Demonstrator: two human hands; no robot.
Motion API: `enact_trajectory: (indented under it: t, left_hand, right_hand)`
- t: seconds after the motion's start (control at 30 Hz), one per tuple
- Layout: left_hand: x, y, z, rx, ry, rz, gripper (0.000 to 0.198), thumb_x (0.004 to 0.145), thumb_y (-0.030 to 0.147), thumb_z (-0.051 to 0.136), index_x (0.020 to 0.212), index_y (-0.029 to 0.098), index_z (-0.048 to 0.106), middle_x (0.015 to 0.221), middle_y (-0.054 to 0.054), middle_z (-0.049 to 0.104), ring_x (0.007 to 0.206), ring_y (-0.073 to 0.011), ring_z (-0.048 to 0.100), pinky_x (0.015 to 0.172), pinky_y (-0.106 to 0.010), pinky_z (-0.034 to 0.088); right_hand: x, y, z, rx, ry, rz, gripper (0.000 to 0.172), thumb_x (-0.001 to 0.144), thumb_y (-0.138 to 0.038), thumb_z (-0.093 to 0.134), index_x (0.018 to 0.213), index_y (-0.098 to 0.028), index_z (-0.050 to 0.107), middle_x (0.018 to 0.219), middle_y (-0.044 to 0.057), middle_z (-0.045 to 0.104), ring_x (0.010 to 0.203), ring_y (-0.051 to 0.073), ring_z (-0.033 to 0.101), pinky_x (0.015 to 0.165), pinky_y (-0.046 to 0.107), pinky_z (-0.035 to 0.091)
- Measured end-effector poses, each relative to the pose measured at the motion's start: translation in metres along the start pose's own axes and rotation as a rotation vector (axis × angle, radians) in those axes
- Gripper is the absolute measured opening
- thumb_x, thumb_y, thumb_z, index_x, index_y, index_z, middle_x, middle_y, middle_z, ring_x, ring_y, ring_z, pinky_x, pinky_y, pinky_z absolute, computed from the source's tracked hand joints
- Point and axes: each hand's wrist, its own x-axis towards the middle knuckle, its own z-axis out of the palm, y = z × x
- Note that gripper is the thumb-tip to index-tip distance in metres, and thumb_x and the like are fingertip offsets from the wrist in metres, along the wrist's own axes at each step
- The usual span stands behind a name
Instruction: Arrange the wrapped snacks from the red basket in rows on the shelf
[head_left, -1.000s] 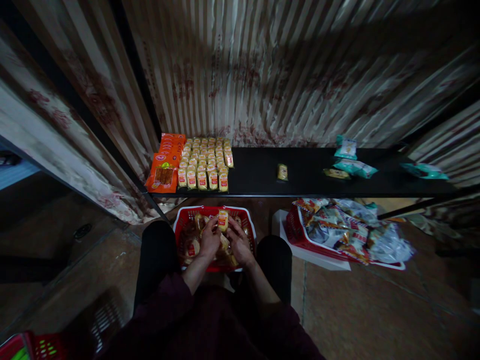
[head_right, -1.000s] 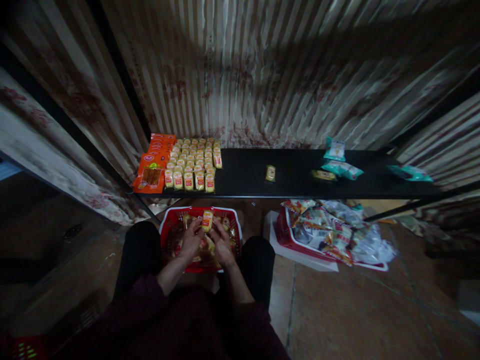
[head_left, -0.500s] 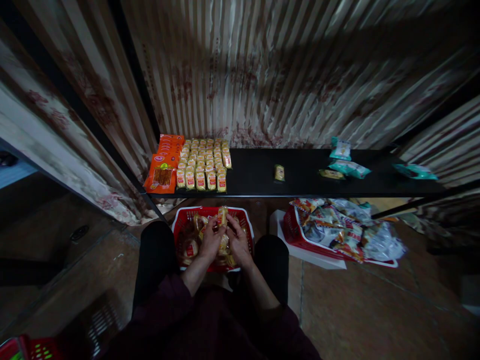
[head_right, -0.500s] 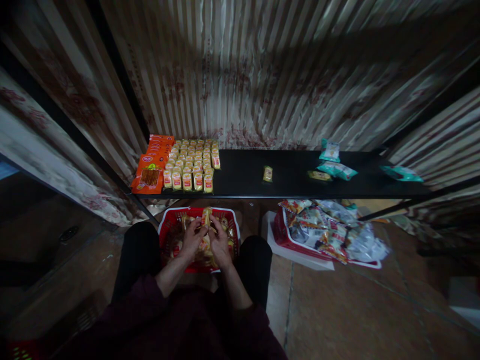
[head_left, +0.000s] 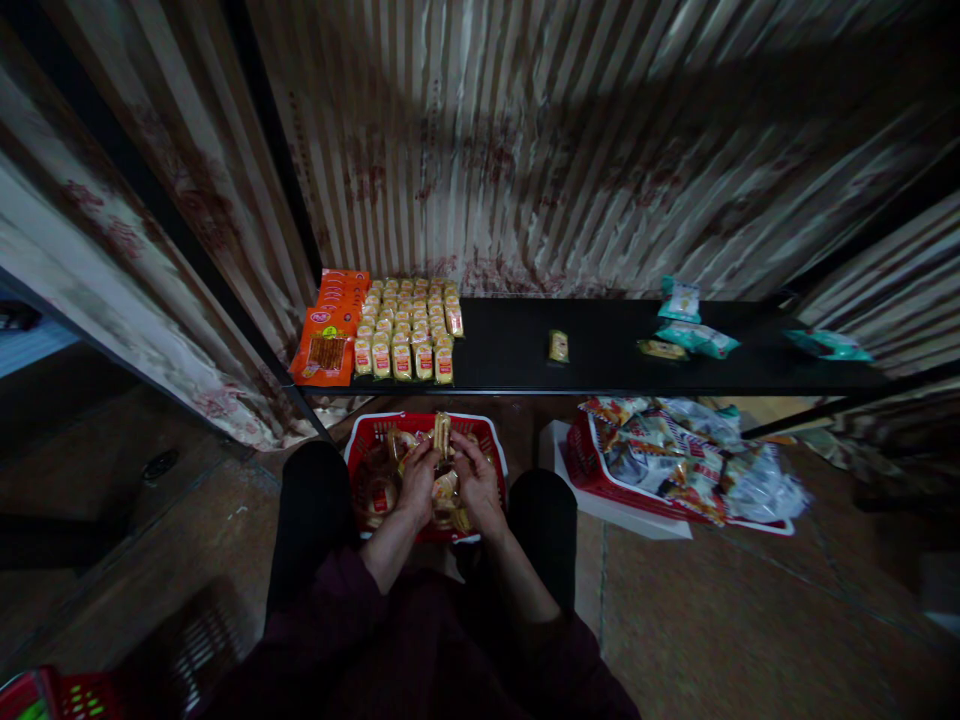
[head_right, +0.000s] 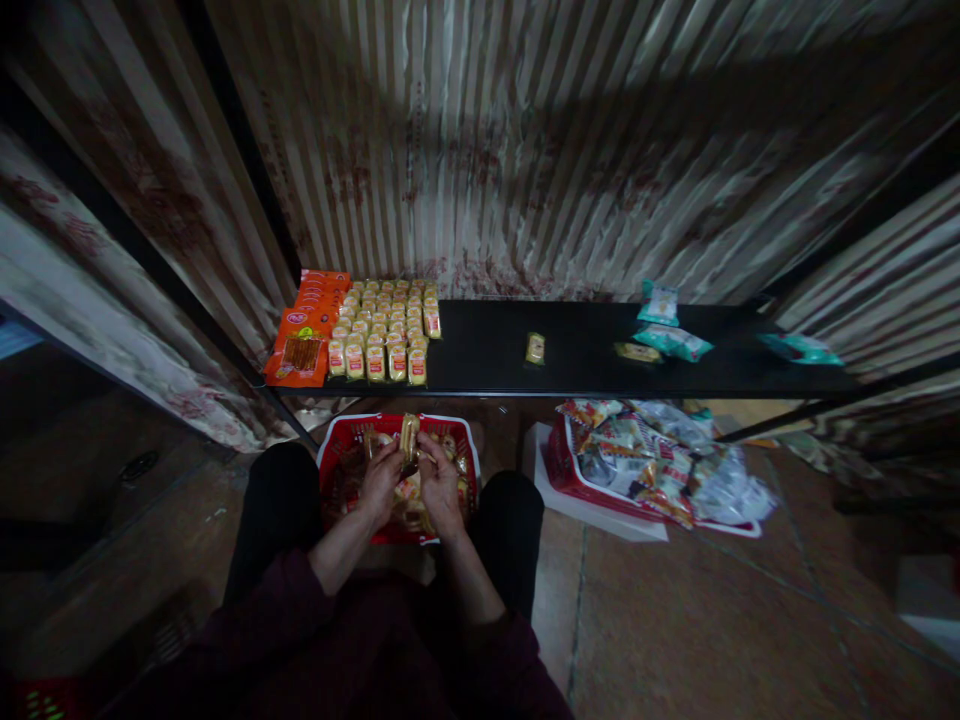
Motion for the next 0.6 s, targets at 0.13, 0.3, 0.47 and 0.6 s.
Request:
enact_trajectory:
  t: [0.13,0.3,0.47,0.6]
  left_hand:
    - [-0.001,0.001,0.002,-0.088,0.068,-0.094,0.033,0.074,0.016,0.058,0.107,0.016,0.065,0.102,-0.006,0.071,0.089,-0.0152,0.065,0.084,-0.028,0.049]
    - [0.000,0.004,0.005,-0.214,0.075,-0.154,0.013,0.074,0.015,0.058,0.085,0.015,0.065,0.079,-0.003,0.069,0.074,-0.0133,0.064,0.081,-0.027,0.050]
    - [0.002,0.010,0.005,-0.328,-0.069,-0.297,0.017,0.083,0.018,0.047,0.084,0.014,0.063,0.076,-0.006,0.068,0.077,-0.0168,0.066,0.077,-0.029,0.052]
    - [0.004,0.010,0.000,-0.340,-0.095,-0.318,0.017,0.083,0.017,0.046,0.083,0.014,0.063,0.076,-0.006,0.067,0.071,-0.0162,0.065,0.075,-0.030,0.053]
  right_hand:
    - [0.001,0.000,-0.001,-0.025,0.044,-0.052,0.030,0.081,-0.031,0.054,0.106,-0.024,0.070,0.118,0.005,0.067,0.119,0.024,0.055,0.109,0.047,0.035]
    - [0.000,-0.003,0.000,-0.080,0.051,-0.128,0.031,0.081,-0.026,0.050,0.105,-0.024,0.071,0.122,0.004,0.065,0.119,0.022,0.054,0.109,0.044,0.036]
    - [-0.001,-0.005,0.002,-0.044,0.053,-0.041,0.038,0.082,-0.030,0.052,0.117,-0.025,0.065,0.119,0.004,0.066,0.110,0.023,0.059,0.101,0.042,0.045]
    - [-0.002,-0.008,0.003,-0.030,0.044,-0.053,0.036,0.083,-0.034,0.053,0.115,-0.024,0.066,0.117,0.005,0.067,0.110,0.023,0.059,0.102,0.042,0.044]
